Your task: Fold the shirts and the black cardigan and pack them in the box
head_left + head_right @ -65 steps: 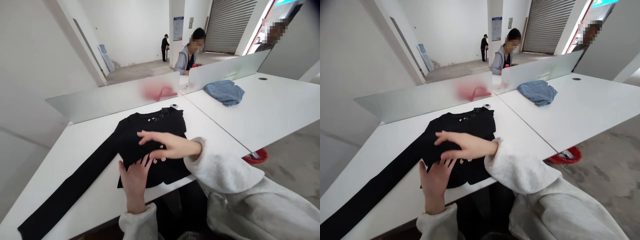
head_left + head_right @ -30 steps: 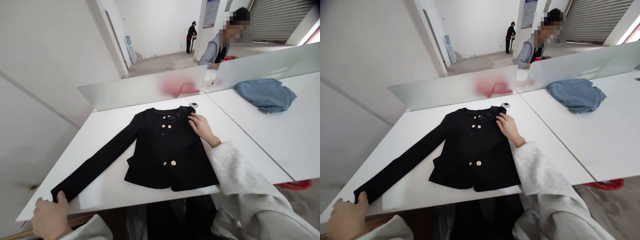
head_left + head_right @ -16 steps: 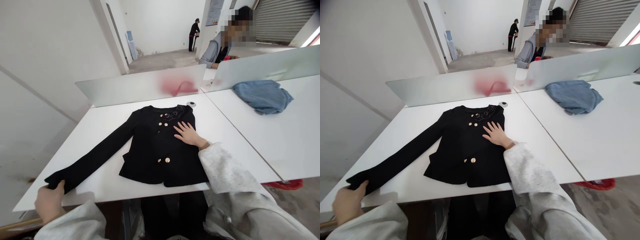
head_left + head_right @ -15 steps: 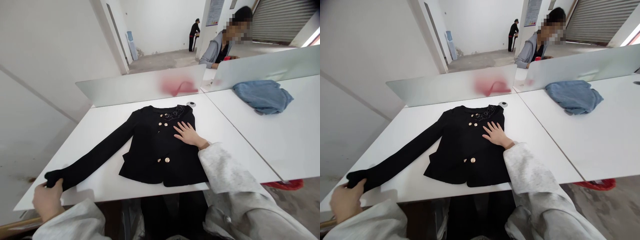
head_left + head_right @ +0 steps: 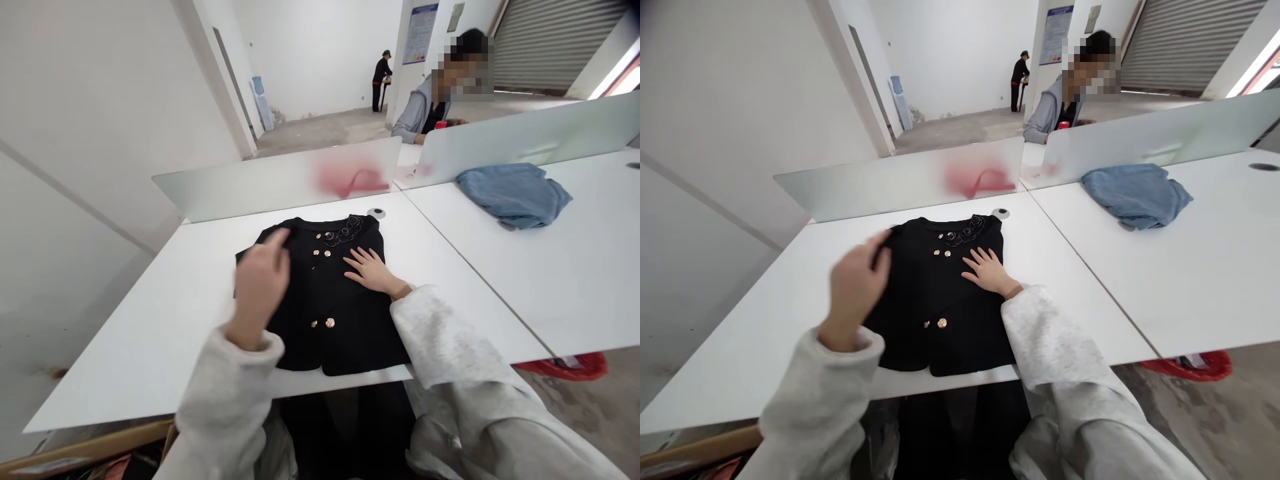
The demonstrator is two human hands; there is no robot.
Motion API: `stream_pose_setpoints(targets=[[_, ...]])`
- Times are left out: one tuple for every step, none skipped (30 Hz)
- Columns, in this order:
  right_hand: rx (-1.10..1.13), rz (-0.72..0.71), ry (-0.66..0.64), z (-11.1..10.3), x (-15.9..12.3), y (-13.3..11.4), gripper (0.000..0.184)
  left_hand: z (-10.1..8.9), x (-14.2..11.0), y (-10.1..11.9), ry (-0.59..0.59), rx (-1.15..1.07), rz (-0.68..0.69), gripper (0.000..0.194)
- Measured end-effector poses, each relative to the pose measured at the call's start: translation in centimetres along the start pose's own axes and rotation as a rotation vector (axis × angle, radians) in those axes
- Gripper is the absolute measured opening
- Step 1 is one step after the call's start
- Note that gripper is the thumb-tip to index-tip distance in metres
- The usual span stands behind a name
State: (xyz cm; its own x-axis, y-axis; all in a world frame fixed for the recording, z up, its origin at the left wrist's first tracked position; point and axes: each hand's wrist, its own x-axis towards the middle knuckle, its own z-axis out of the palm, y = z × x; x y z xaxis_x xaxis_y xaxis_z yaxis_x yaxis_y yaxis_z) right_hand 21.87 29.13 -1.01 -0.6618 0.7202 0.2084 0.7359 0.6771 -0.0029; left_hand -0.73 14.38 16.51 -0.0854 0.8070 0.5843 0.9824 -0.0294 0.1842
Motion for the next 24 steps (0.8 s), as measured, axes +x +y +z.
stream_pose_setpoints(targets=[[0.005, -0.006, -0.007, 0.0, 0.0, 0.1, 0.057, 0.8, -0.8, 2.2, -0.100, -0.079, 0.180, 0.040], [0.007, -0.012, -0.015, 0.0, -0.1, 0.2, 0.056, 1.6, -1.8, 4.0, -0.194, -0.165, 0.341, 0.043], [0.008, -0.017, -0.022, 0.0, -0.1, 0.2, 0.056, 2.3, -2.9, 5.3, -0.298, -0.240, 0.496, 0.045], [0.008, -0.023, -0.023, 0.1, -0.2, 0.3, 0.055, 2.9, -4.1, 6.2, -0.362, -0.286, 0.599, 0.045], [0.009, -0.026, -0.016, 0.1, -0.2, 0.3, 0.055, 3.4, -5.2, 6.5, -0.412, -0.312, 0.655, 0.044], [0.013, -0.029, 0.000, 0.0, -0.2, 0.2, 0.054, 3.9, -6.1, 6.2, -0.448, -0.313, 0.665, 0.043], [0.025, -0.031, 0.023, -0.2, -0.2, 0.1, 0.052, 4.1, -6.8, 5.5, -0.472, -0.295, 0.633, 0.041], [0.047, -0.036, 0.047, -0.5, -0.2, 0.0, 0.049, 4.3, -7.3, 4.3, -0.500, -0.270, 0.576, 0.040], [0.079, -0.035, 0.067, -1.0, -0.2, -0.1, 0.045, 4.3, -7.5, 2.8, -0.536, -0.243, 0.512, 0.040], [0.118, -0.025, 0.085, -1.6, -0.1, -0.3, 0.041, 4.3, -7.5, 1.1, -0.574, -0.217, 0.444, 0.040], [0.167, -0.005, 0.100, -2.3, -0.1, -0.4, 0.040, 4.2, -7.2, -0.9, -0.612, -0.194, 0.373, 0.040], [0.220, 0.021, 0.105, -3.0, -0.1, -0.5, 0.041, 4.1, -6.7, -3.0, -0.648, -0.175, 0.300, 0.040], [0.272, 0.048, 0.094, -3.8, -0.2, -0.7, 0.043, 4.1, -6.0, -5.1, -0.683, -0.156, 0.217, 0.041], [0.313, 0.071, 0.062, -4.6, -0.5, -0.8, 0.045, 4.2, -5.2, -7.3, -0.716, -0.136, 0.125, 0.043], [0.340, 0.087, 0.007, -5.3, -0.8, -0.9, 0.045, 4.4, -4.2, -9.4, -0.733, -0.122, 0.042, 0.045], [0.351, 0.096, -0.064, -5.8, -1.3, -1.0, 0.046, 4.8, -3.2, -11.4, -0.727, -0.122, -0.025, 0.046], [0.349, 0.108, -0.142, -6.2, -1.8, -1.1, 0.046, 5.3, -2.2, -13.3, -0.708, -0.141, -0.090, 0.048], [0.332, 0.133, -0.209, -6.4, -2.6, -1.3, 0.046, 5.9, -1.2, -15.0, -0.702, -0.186, -0.137, 0.050], [0.305, 0.166, -0.259, -6.5, -3.3, -1.5, 0.046, 6.6, -0.2, -16.5, -0.698, -0.239, -0.172, 0.052], [0.271, 0.195, -0.291, -6.4, -4.2, -1.9, 0.046, 7.4, 0.8, -17.8, -0.693, -0.285, -0.195, 0.053], [0.231, 0.211, -0.307, -6.3, -5.0, -2.3, 0.046, 8.2, 1.7, -18.8, -0.688, -0.319, -0.204, 0.055], [0.186, 0.210, -0.311, -6.0, -5.8, -2.7, 0.046, 9.0, 2.5, -19.5, -0.676, -0.336, -0.203, 0.055], [0.146, 0.197, -0.310, -5.8, -6.4, -3.2, 0.045, 9.9, 3.2, -19.8, -0.660, -0.345, -0.193, 0.055], [0.121, 0.177, -0.306, -5.6, -7.0, -3.7, 0.043, 10.7, 3.9, -19.9, -0.649, -0.349, -0.165, 0.054]])
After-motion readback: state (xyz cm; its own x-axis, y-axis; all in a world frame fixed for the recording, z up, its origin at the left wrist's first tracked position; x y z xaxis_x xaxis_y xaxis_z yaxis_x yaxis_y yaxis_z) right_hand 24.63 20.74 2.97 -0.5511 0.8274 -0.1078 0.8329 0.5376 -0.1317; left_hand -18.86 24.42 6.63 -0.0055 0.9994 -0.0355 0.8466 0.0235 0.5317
